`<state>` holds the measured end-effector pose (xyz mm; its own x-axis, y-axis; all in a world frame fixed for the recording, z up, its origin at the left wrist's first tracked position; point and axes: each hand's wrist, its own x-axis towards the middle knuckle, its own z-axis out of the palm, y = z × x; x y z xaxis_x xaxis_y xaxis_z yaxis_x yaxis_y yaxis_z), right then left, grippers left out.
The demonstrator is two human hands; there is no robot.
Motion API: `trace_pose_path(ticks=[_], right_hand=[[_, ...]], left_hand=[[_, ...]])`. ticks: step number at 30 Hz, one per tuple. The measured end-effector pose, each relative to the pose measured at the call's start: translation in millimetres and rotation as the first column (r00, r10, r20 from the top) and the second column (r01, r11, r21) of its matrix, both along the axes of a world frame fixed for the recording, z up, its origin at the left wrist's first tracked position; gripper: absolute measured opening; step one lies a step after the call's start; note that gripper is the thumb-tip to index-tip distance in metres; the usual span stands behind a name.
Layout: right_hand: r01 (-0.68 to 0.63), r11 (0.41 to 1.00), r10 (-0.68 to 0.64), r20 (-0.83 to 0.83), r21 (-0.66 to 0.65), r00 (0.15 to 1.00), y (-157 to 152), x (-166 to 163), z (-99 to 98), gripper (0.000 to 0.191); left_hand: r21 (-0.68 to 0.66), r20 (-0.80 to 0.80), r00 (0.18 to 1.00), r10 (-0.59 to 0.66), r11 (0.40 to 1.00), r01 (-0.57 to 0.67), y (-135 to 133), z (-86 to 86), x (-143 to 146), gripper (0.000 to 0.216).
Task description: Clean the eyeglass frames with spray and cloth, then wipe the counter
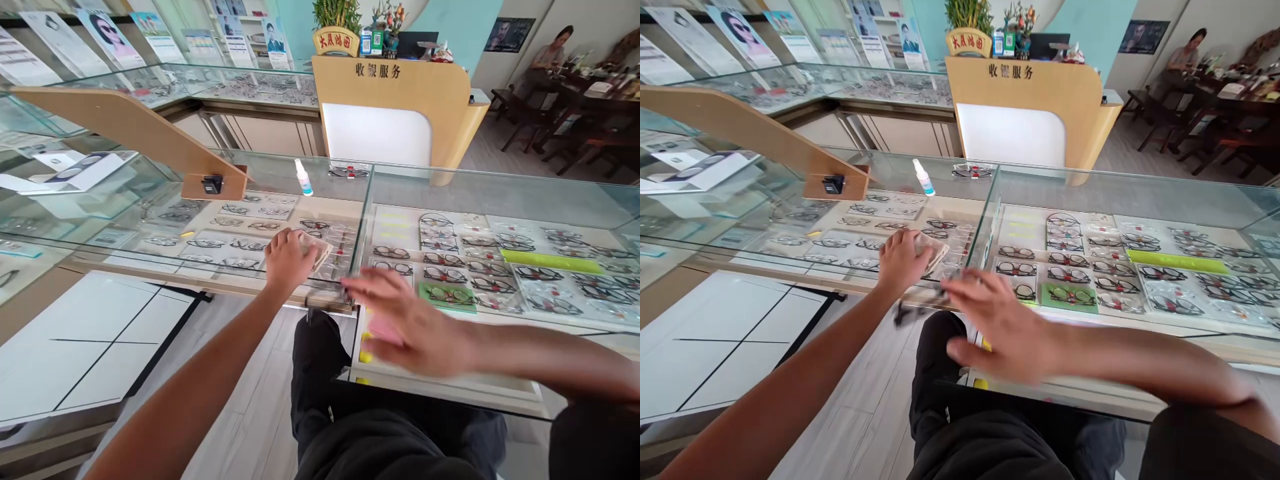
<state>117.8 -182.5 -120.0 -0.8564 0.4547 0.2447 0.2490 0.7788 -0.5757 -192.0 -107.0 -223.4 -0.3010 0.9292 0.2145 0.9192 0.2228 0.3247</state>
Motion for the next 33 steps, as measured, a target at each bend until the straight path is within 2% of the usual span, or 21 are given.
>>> trace_pose_path(ticks=[1,3,5,6,8,11,13,15,19,24,29,33], right_hand=[[-0.045,0.992,0.052,0.06,-0.122,0.997,-22.6,12.0,-1.4,0.064],[-0.043,0.945,0.114,0.202,-0.323,0.973,-53.7,29.3,-14.6,0.064],[0.045,0.919,0.089,0.317,-0.393,0.944,-64.5,38.7,-42.1,0.069],[0.106,0.921,0.037,0.355,-0.374,0.934,-62.3,41.2,-60.0,0.071],[0.258,0.931,-0.139,0.405,-0.257,0.904,-44.6,44.3,-99.6,0.074],[0.451,0.891,-0.387,0.43,-0.054,0.816,6.0,46.7,-153.2,0.078],[0.511,0.856,-0.498,0.398,0.081,0.77,46.3,47.0,-178.6,0.076],[0.544,0.819,-0.57,0.366,0.184,0.736,84.8,45.1,-196.0,0.072],[0.594,0.76,-0.649,0.346,0.264,0.677,145.9,34.4,-217.7,0.068],[0.623,0.734,-0.677,0.355,0.268,0.645,196.5,20.7,-235.2,0.065],[0.63,0.74,-0.664,0.403,0.235,0.63,222.8,15.6,-245.2,0.066],[0.635,0.744,-0.651,0.441,0.208,0.618,227.5,14.5,-242.5,0.066]], left_hand=[[0.005,0.0,1.0,0.008,1.0,-0.008,0.7,-0.4,0.7,0.056],[0.014,0.001,1.0,0.016,1.0,-0.016,2.2,-1.4,1.8,0.058],[0.018,0.001,1.0,0.013,1.0,-0.013,3.8,-2.8,2.1,0.059],[0.02,0.0,1.0,0.011,1.0,-0.011,4.5,-3.6,1.9,0.059],[0.024,-0.002,1.0,0.006,1.0,-0.006,5.6,-4.9,1.0,0.059],[0.012,0.001,1.0,0.011,1.0,-0.011,6.1,-5.0,0.0,0.06],[0.005,0.0,1.0,0.013,1.0,-0.013,5.9,-3.9,-0.1,0.059],[0.008,-0.006,1.0,0.013,1.0,-0.013,5.4,-2.3,0.1,0.058],[-0.003,-0.013,1.0,0.015,1.0,-0.015,5.0,0.7,0.0,0.057],[-0.031,-0.009,1.0,0.016,0.999,-0.016,4.6,2.9,-1.6,0.057],[-0.03,-0.005,1.0,0.012,0.999,-0.012,4.0,2.2,-2.7,0.056],[-0.023,-0.008,1.0,0.017,1.0,-0.018,3.4,2.8,-0.7,0.055]])
